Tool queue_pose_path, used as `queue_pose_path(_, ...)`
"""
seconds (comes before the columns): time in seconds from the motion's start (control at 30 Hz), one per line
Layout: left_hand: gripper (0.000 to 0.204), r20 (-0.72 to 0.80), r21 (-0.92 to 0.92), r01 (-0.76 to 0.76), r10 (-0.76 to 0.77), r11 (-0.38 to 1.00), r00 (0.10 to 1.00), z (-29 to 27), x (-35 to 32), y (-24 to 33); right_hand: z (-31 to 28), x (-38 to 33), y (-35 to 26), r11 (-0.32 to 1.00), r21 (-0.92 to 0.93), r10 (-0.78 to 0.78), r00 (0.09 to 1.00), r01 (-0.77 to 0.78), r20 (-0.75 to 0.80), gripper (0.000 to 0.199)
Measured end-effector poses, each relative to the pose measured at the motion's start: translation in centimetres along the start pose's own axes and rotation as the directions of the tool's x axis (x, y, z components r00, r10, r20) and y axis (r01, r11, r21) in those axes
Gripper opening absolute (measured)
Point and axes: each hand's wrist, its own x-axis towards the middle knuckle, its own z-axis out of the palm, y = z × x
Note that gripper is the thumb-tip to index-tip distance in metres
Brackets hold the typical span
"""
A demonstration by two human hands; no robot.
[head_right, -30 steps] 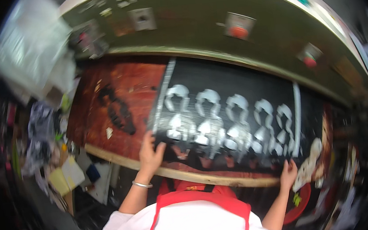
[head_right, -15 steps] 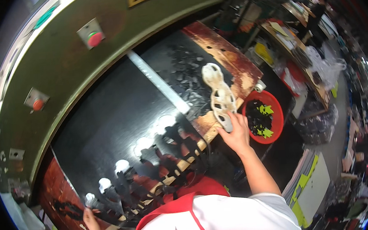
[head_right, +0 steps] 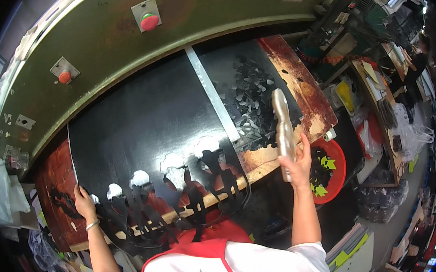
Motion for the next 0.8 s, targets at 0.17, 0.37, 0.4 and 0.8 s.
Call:
queue_pose_path(0.17, 0.032, -0.078, 0.037, -0.047, 0.049, 0.998, 0.996, 0.9, 0.0, -0.4, 2.4, -1.4, 1.0, 0.282, 0.912, -0.014, 0.95, -0.296, 0.313, 0.091)
queue_pose_path(0.37, 0.033, -0.071, 0.012, -0.028, 0.029, 1.0, 0.997, 0.4, -0.1, 0.1, 4.5, -0.6, 3.7, 0.074, 0.948, -0.017, 0.95, -0.309, 0.311, 0.096)
queue_pose_path(0.4, 0.033, -0.039, 0.004, -0.009, 0.009, 1.0, 0.999, 0.3, -0.2, 0.2, 4.6, -0.1, 3.2, 0.154, 0.961, 0.047, 0.973, -0.23, 0.225, 0.094)
queue_pose_path(0.8, 0.032, -0.05, -0.044, -0.118, 0.116, 0.992, 0.992, -0.8, -0.8, 1.3, 20.2, -7.0, -1.3, 0.995, -0.04, -0.072, 0.927, 0.093, 0.369, 0.088)
